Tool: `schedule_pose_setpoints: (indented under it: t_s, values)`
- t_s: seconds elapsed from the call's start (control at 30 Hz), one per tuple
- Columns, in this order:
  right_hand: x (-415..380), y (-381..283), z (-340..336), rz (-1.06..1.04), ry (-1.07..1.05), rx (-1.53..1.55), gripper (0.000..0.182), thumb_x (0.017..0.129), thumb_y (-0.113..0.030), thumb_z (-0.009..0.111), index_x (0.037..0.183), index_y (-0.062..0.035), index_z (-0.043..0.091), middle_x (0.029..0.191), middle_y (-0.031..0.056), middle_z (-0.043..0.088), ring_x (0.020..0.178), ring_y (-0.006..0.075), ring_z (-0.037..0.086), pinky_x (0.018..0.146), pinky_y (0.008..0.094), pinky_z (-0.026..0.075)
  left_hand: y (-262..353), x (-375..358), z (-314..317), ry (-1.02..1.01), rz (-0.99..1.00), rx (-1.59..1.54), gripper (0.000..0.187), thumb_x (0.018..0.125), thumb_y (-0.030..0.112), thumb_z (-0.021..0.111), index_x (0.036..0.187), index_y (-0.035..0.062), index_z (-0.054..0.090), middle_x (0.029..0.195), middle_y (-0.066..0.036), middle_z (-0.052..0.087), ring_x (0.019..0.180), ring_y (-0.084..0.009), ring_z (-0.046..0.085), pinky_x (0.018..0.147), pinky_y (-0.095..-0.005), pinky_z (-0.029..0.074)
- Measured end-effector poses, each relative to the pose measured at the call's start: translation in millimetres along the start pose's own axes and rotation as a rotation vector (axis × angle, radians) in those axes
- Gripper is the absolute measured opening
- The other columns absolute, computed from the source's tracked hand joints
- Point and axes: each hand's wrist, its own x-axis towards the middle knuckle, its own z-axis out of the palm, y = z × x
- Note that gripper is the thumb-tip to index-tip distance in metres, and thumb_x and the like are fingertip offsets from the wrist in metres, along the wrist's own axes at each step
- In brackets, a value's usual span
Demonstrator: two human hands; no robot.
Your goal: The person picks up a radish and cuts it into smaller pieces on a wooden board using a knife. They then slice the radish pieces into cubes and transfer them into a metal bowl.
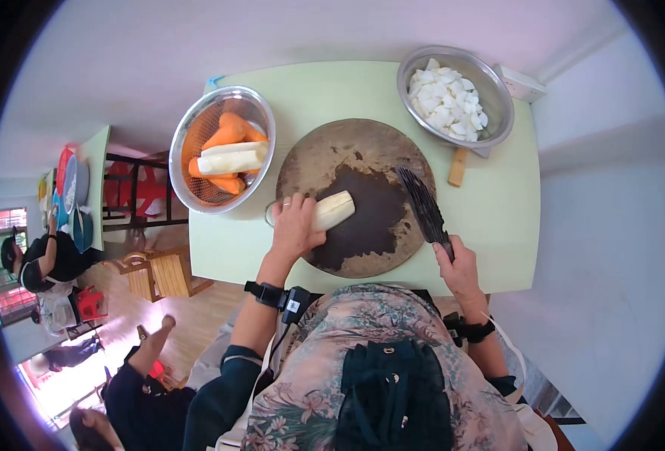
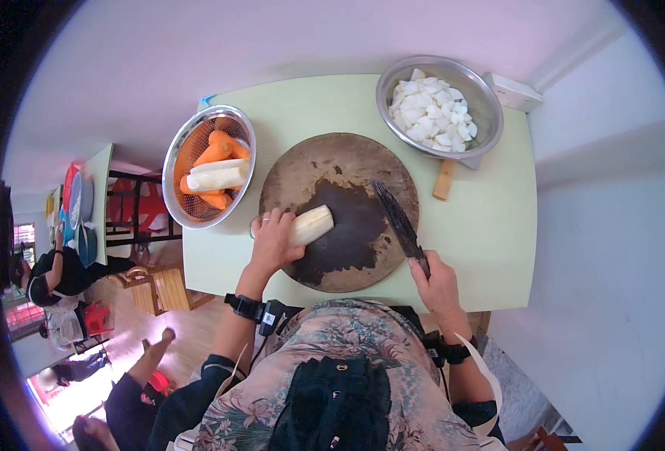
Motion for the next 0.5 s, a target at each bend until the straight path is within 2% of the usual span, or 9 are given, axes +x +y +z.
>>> schedule_pose_setpoints:
  t_s: [0.07, 0.17, 0.27, 0.3, 0.4, 0.5]
  values:
    - [4.4, -1.1, 3.6, -0.01, -0.031, -0.012, 0.025, 0.09, -0.023, 0.063, 0.096, -0.0007, 0.056, 0.062, 0.0179, 0.055, 0.057, 0.036, 0.058, 0.052, 0.0405, 0.043, -7.2, -14.6, 0.9, 0.059, -0.126, -0.059, 0.064, 0.057, 0.028, 0.08, 0.113, 0.0084, 0.055, 0.105, -0.012, 0.05, 0.105, -0.0318, 0.05, 0.091, -0.0488, 0.035]
    - [11.5, -9.8, 11.2, -0.046, -0.077, -0.06, 0.026, 0.089, -0.025, 0.063, 0.097, -0.0012, 0.056, 0.064, 0.019, 0.056, 0.06, 0.0386, 0.058, 0.054, 0.0424, 0.043, -9.2, -25.5, 3.4, 0.181, -0.179, -0.126, 0.069, 0.058, 0.026, 0.083, 0.119, 0.0089, 0.054, 0.108, -0.012, 0.05, 0.105, -0.0322, 0.05, 0.09, -0.0465, 0.037]
    - [16.9, -12.5, 19.2, -0.079, -0.113, -0.134, 0.027, 0.089, -0.026, 0.063, 0.097, -0.0015, 0.055, 0.066, 0.02, 0.057, 0.063, 0.0407, 0.058, 0.055, 0.0448, 0.044, 1.4, -33.0, 2.9, 0.27, -0.11, -0.108, 0.073, 0.058, 0.022, 0.084, 0.123, 0.0093, 0.052, 0.111, -0.012, 0.05, 0.104, -0.0322, 0.05, 0.088, -0.0442, 0.038]
    - [18.2, -12.0, 21.7, -0.081, -0.126, -0.174, 0.028, 0.089, -0.027, 0.062, 0.095, -0.0015, 0.055, 0.067, 0.0204, 0.058, 0.064, 0.0414, 0.058, 0.056, 0.0459, 0.043, 3.4, -35.3, 1.4, 0.254, -0.101, -0.103, 0.072, 0.058, 0.018, 0.083, 0.123, 0.0083, 0.051, 0.112, -0.012, 0.05, 0.103, -0.0316, 0.05, 0.086, -0.0414, 0.041]
    - [21.7, -10.4, 23.9, -0.096, -0.12, -0.235, 0.029, 0.09, -0.029, 0.062, 0.091, -0.0013, 0.053, 0.067, 0.021, 0.058, 0.065, 0.0424, 0.058, 0.056, 0.0472, 0.043, 1.4, -35.6, 1.9, 0.206, -0.06, -0.119, 0.073, 0.058, 0.017, 0.083, 0.123, 0.0068, 0.05, 0.111, -0.013, 0.05, 0.102, -0.0313, 0.05, 0.084, -0.0403, 0.042]
    - [27.2, -11.7, 22.4, -0.028, -0.159, -0.21, 0.029, 0.091, -0.028, 0.059, 0.089, -0.0012, 0.051, 0.068, 0.0229, 0.058, 0.067, 0.0436, 0.058, 0.057, 0.0488, 0.043, 7.5, -30.2, -4.3, 0.182, -0.054, -0.057, 0.064, 0.06, 0.013, 0.08, 0.116, 0.0047, 0.051, 0.105, -0.013, 0.049, 0.099, -0.0313, 0.051, 0.08, -0.0397, 0.045]
